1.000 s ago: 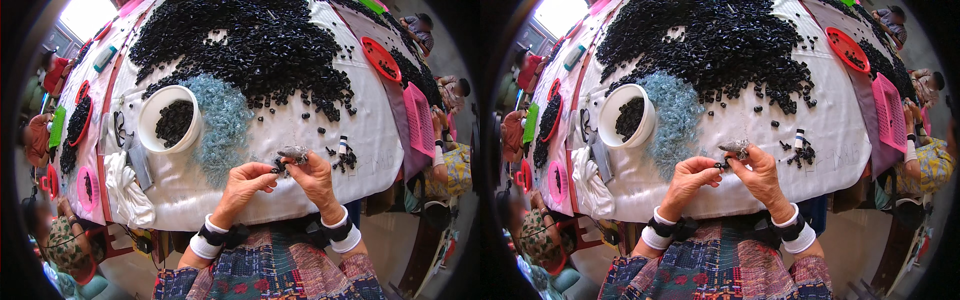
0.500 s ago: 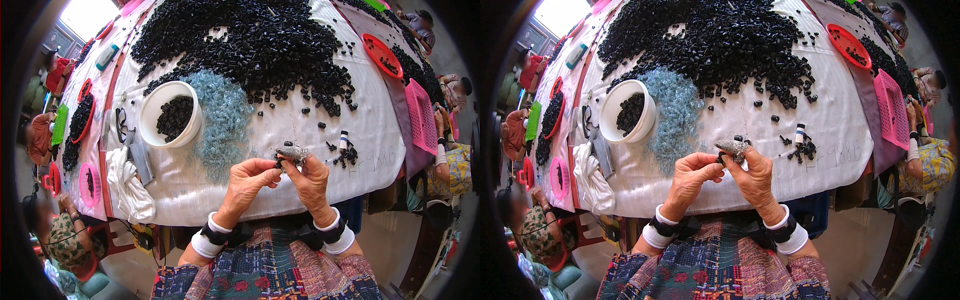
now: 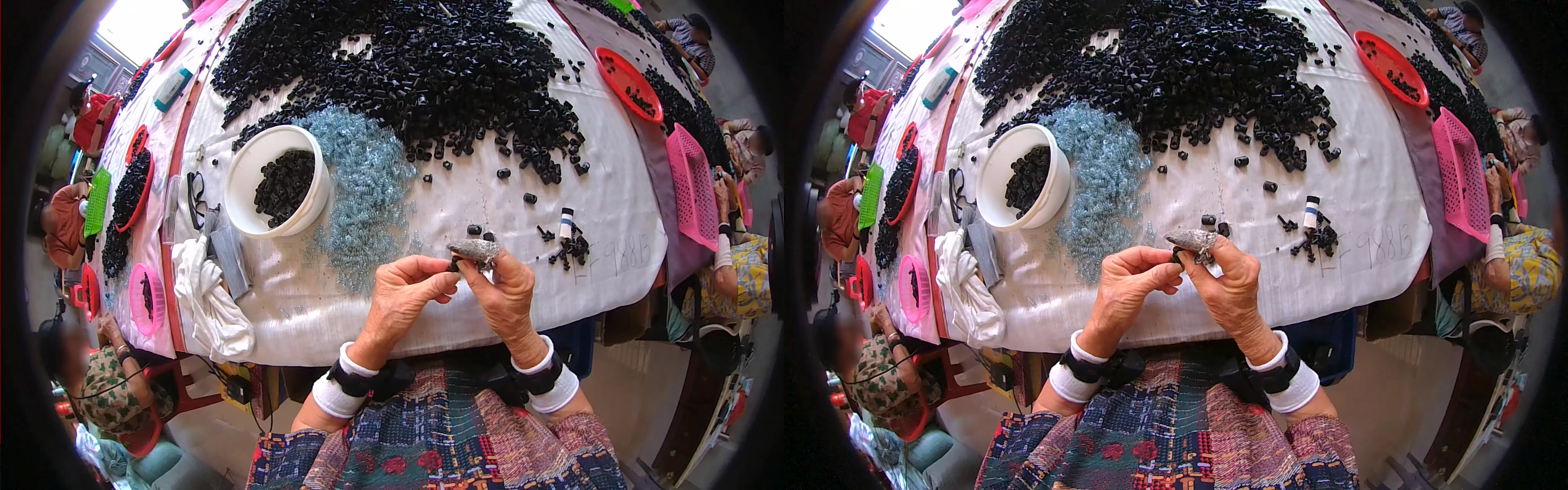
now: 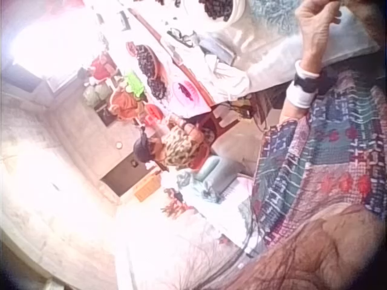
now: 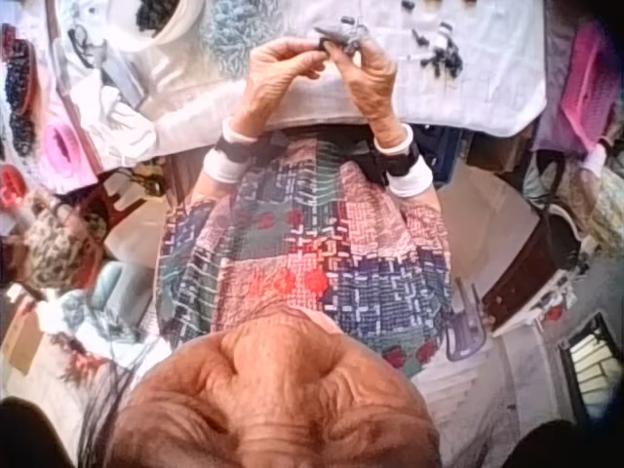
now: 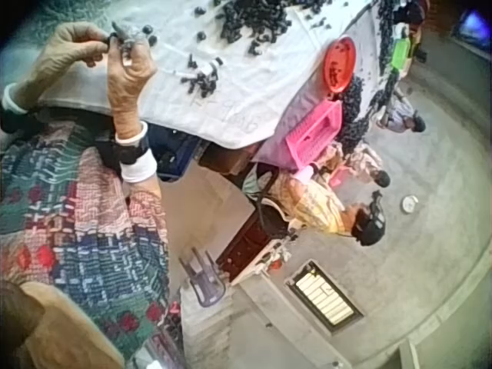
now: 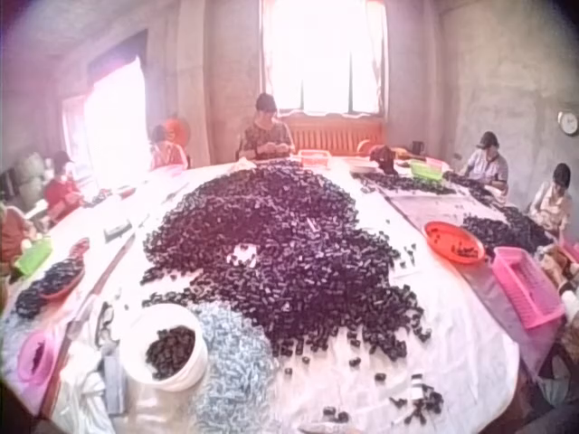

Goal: Manually sort and arrange small black components on a work table.

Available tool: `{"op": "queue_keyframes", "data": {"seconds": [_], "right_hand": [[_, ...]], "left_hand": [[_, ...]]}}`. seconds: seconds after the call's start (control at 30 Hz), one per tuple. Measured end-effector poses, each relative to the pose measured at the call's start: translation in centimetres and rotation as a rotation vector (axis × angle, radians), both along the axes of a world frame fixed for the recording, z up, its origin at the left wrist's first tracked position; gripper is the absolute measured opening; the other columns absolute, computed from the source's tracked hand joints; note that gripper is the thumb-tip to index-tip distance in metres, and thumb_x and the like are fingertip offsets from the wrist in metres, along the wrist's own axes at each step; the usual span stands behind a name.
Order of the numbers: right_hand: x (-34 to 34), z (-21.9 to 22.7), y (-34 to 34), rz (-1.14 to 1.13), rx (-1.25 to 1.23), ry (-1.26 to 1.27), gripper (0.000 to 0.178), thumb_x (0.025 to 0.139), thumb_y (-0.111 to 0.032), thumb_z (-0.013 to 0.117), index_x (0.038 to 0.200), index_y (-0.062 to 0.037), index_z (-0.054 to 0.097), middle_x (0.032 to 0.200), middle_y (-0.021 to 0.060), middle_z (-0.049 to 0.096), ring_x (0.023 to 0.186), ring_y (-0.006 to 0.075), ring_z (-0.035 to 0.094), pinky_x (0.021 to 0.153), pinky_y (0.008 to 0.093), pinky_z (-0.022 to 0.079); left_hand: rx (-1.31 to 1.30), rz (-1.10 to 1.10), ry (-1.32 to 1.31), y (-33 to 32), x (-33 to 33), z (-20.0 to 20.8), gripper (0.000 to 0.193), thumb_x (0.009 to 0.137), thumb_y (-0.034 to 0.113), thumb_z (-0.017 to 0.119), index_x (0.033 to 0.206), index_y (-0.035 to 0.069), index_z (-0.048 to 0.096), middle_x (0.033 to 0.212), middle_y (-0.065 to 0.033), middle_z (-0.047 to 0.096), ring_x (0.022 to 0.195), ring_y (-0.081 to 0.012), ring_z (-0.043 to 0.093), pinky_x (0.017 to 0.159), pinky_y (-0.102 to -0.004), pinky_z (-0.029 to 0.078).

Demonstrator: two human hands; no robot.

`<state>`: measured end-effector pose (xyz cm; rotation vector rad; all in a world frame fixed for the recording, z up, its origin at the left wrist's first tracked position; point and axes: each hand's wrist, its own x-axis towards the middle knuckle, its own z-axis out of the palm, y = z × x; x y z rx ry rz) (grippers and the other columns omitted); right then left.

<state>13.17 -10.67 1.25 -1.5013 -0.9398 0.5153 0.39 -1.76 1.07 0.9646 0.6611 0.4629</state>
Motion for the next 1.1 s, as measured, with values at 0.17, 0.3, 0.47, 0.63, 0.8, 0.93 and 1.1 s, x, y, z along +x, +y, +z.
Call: {"op": "queue_keyframes", "data": {"seconds": [0.17, 0.3, 0.47, 0.63, 0.8, 0.93, 1.1], "right_hand": [[0.4, -0.2, 0.0, -0.010, 0.038, -0.241, 0.025, 0.072, 0.004, 0.067, 0.096, -0.0040, 0.066, 0.081, 0.0087, 0.065, 0.070, 0.0188, 0.062, 0.061, 0.0285, 0.049], [0.8, -0.8, -0.3, 0.053, 0.074, -0.377, 0.031, 0.066, 0.008, 0.064, 0.095, -0.0026, 0.064, 0.082, 0.0115, 0.062, 0.075, 0.0279, 0.059, 0.066, 0.0349, 0.048], [0.8, -0.5, -0.2, 0.085, 0.091, -0.442, 0.032, 0.064, 0.008, 0.062, 0.095, -0.0011, 0.063, 0.082, 0.0128, 0.061, 0.076, 0.0304, 0.058, 0.069, 0.0372, 0.047], [0.6, -0.9, -0.3, 0.098, 0.083, -0.451, 0.032, 0.065, 0.008, 0.061, 0.096, -0.0004, 0.062, 0.082, 0.0133, 0.059, 0.076, 0.0303, 0.057, 0.068, 0.0375, 0.047], [0.2, -0.8, -0.2, 0.109, 0.052, -0.377, 0.031, 0.066, 0.005, 0.064, 0.096, -0.0005, 0.062, 0.084, 0.0128, 0.059, 0.077, 0.0308, 0.057, 0.071, 0.0379, 0.047], [-0.2, 0.1, 0.1, 0.083, 0.029, -0.337, 0.038, 0.065, -0.003, 0.072, 0.101, -0.0002, 0.059, 0.095, 0.0148, 0.057, 0.086, 0.0317, 0.056, 0.074, 0.0385, 0.046], [-0.6, -0.5, 0.3, 0.122, 0.029, -0.451, 0.042, 0.064, -0.007, 0.075, 0.101, 0.0006, 0.057, 0.096, 0.0157, 0.054, 0.086, 0.0321, 0.054, 0.073, 0.0383, 0.046]], "left_hand": [[0.012, -0.030, 0.039, 0.3, -0.4, -0.2, 0.019, 0.079, 0.006, 0.068, 0.095, -0.003, 0.064, 0.082, -0.0102, 0.067, 0.070, -0.0150, 0.065, 0.063, -0.0254, 0.054], [-0.007, -0.054, 0.110, 0.2, -0.3, 0.4, 0.019, 0.080, 0.006, 0.068, 0.096, -0.003, 0.065, 0.082, -0.0105, 0.067, 0.071, -0.0155, 0.065, 0.062, -0.0249, 0.054], [-0.011, -0.056, 0.121, 0.3, -0.3, 0.6, 0.018, 0.081, 0.007, 0.067, 0.096, -0.003, 0.065, 0.082, -0.0107, 0.067, 0.070, -0.0157, 0.065, 0.062, -0.0248, 0.054], [-0.046, -0.060, 0.148, 0.4, -0.3, 0.8, 0.018, 0.081, 0.011, 0.067, 0.092, -0.002, 0.066, 0.079, -0.0069, 0.066, 0.068, -0.0118, 0.064, 0.059, -0.0225, 0.052], [-0.119, -0.016, 0.120, 0.4, -0.2, 0.0, 0.014, 0.081, 0.009, 0.064, 0.091, -0.002, 0.065, 0.077, -0.0053, 0.065, 0.065, -0.0096, 0.061, 0.058, -0.0215, 0.052], [-0.140, 0.008, 0.127, 0.7, -0.1, 0.2, 0.013, 0.081, 0.008, 0.064, 0.090, -0.001, 0.065, 0.076, -0.0056, 0.065, 0.065, -0.0091, 0.061, 0.057, -0.0210, 0.051], [-0.173, 0.011, 0.106, 0.9, -0.1, 0.0, 0.013, 0.079, 0.010, 0.066, 0.089, 0.001, 0.066, 0.076, -0.0053, 0.066, 0.064, -0.0090, 0.060, 0.056, -0.0196, 0.048]]}}
